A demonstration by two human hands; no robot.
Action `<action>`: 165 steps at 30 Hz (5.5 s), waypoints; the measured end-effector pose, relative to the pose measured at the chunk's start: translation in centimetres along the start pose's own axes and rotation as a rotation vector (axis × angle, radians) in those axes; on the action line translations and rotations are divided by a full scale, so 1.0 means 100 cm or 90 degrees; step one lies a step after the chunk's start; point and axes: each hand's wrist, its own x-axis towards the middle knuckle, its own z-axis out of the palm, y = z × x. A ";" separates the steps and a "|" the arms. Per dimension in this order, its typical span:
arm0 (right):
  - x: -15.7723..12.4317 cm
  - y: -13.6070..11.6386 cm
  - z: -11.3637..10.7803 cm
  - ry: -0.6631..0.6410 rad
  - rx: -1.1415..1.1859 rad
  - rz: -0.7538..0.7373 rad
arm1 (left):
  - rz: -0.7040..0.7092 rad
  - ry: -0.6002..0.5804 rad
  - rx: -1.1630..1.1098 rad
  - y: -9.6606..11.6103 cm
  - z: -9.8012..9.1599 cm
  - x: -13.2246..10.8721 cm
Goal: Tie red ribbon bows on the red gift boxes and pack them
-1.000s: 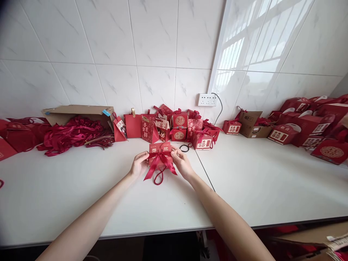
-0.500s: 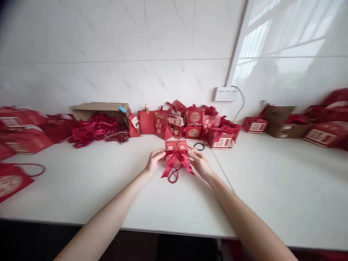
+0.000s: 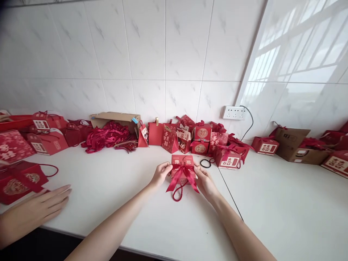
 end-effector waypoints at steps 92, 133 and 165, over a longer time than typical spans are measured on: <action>-0.001 -0.007 -0.017 -0.069 -0.049 -0.003 | 0.030 -0.027 0.006 -0.001 -0.003 0.001; -0.005 -0.008 -0.005 -0.017 -0.072 -0.023 | 0.051 -0.017 0.039 -0.006 -0.005 0.001; -0.001 0.002 0.003 0.031 -0.120 -0.081 | 0.036 0.046 -0.098 -0.017 -0.017 0.011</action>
